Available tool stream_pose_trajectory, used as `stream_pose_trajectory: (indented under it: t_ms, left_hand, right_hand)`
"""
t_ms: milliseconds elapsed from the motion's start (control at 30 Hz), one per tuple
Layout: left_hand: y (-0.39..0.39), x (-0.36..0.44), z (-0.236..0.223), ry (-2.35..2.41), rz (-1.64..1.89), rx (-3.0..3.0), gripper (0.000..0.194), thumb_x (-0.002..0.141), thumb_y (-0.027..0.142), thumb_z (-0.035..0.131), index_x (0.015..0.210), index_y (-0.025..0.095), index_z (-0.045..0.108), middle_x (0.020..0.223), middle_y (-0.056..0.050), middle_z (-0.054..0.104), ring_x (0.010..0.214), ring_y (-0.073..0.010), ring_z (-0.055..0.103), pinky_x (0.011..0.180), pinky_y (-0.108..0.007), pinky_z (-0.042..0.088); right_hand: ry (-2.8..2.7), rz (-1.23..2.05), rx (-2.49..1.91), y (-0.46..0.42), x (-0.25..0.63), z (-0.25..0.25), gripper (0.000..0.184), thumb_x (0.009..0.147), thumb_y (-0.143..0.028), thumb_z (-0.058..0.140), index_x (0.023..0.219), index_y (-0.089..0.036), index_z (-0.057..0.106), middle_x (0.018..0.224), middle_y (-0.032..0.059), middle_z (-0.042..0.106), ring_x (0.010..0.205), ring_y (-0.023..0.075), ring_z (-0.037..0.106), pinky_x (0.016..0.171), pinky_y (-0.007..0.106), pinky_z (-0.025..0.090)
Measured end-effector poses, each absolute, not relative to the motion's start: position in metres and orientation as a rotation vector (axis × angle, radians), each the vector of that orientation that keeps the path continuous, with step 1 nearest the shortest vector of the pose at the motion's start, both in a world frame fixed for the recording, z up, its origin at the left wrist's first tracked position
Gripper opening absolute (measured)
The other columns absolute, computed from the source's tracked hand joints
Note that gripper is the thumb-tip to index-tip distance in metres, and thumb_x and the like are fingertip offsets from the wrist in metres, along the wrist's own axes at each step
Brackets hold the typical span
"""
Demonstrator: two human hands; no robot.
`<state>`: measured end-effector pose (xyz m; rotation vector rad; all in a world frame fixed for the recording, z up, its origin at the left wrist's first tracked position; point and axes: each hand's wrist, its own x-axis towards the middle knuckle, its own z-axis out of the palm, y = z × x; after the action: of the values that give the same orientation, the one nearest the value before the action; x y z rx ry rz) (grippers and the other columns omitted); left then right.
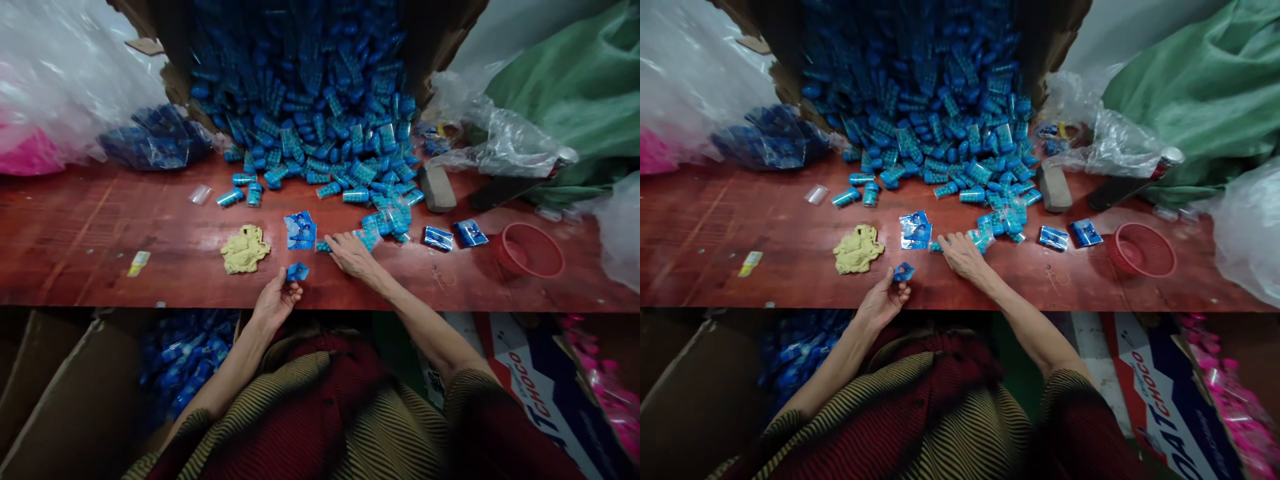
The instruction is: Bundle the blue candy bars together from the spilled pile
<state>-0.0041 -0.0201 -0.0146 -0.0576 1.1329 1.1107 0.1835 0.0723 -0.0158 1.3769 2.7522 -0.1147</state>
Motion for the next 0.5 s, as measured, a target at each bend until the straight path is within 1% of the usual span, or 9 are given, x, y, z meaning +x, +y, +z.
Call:
stream_pose_trajectory:
  t_ms: [67,100,133,200,267,300,367,500]
  left_hand:
    - [-0.019,-0.004,-0.015,1.138,1.125,-0.059,0.031,0.090,0.027,0.046,0.064,0.013,0.055,0.048,-0.002,0.054,0.043,-0.0104,0.054,0.039,-0.017,0.043]
    - [-0.019,-0.005,-0.014,1.143,1.129,-0.060,0.031,0.090,0.027,0.047,0.064,0.013,0.054,0.048,-0.002,0.054,0.043,-0.0105,0.054,0.039,-0.017,0.043]
    - [-0.019,-0.005,-0.014,1.150,1.132,-0.061,0.031,0.090,0.028,0.047,0.064,0.013,0.054,0.047,-0.002,0.054,0.043,-0.0105,0.054,0.039,-0.017,0.043]
    - [-0.019,-0.006,-0.014,1.157,1.132,-0.067,0.031,0.090,0.028,0.046,0.064,0.013,0.055,0.047,-0.002,0.054,0.043,-0.0107,0.054,0.039,-0.017,0.042]
    - [-0.018,-0.006,-0.014,1.151,1.142,-0.068,0.030,0.090,0.028,0.047,0.065,0.013,0.055,0.047,-0.002,0.054,0.042,-0.0104,0.054,0.039,-0.017,0.043]
    - [-0.018,-0.005,-0.015,1.143,1.147,-0.067,0.029,0.090,0.028,0.048,0.066,0.013,0.056,0.046,-0.001,0.054,0.042,-0.0101,0.054,0.040,-0.017,0.043]
    - [-0.018,-0.004,-0.016,1.121,1.152,-0.056,0.027,0.088,0.029,0.052,0.067,0.013,0.057,0.047,-0.001,0.054,0.042,-0.0096,0.053,0.041,-0.018,0.044]
    - [-0.021,-0.003,-0.019,1.087,1.155,-0.010,0.024,0.083,0.031,0.060,0.068,0.013,0.057,0.048,-0.001,0.054,0.043,-0.0098,0.054,0.041,-0.018,0.045]
  right_hand:
    - [2.833,-0.219,1.427,0.071,0.186,-0.017,0.045,0.090,-0.021,0.043,0.132,-0.007,0.045,0.117,0.0193,0.058,0.102,0.0294,0.051,0.090,0.043,0.036]
    - [2.882,-0.331,1.466,0.070,0.187,-0.015,0.045,0.089,-0.021,0.046,0.131,-0.007,0.047,0.116,0.0189,0.058,0.102,0.0287,0.051,0.090,0.043,0.037]
    - [2.932,-0.498,1.495,0.068,0.189,-0.012,0.045,0.088,-0.022,0.048,0.130,-0.008,0.048,0.115,0.0174,0.059,0.101,0.0270,0.052,0.090,0.041,0.039]
    - [2.997,-0.957,1.449,0.061,0.194,-0.001,0.043,0.088,-0.026,0.050,0.130,-0.013,0.050,0.113,0.0119,0.061,0.096,0.0218,0.055,0.086,0.037,0.043]
    - [2.961,-1.401,1.266,0.052,0.197,0.012,0.041,0.089,-0.029,0.051,0.129,-0.020,0.052,0.109,0.0065,0.062,0.090,0.0173,0.057,0.082,0.034,0.046]
    - [2.922,-1.545,1.178,0.047,0.198,0.018,0.040,0.089,-0.030,0.051,0.128,-0.021,0.053,0.108,0.0052,0.062,0.089,0.0162,0.058,0.081,0.033,0.046]
    - [2.864,-1.691,1.066,0.041,0.199,0.026,0.039,0.088,-0.030,0.053,0.126,-0.021,0.055,0.106,0.0048,0.062,0.091,0.0158,0.058,0.084,0.034,0.046]
    - [2.848,-1.699,1.069,0.037,0.198,0.028,0.038,0.086,-0.028,0.055,0.123,-0.020,0.057,0.104,0.0059,0.062,0.093,0.0163,0.058,0.085,0.035,0.046]
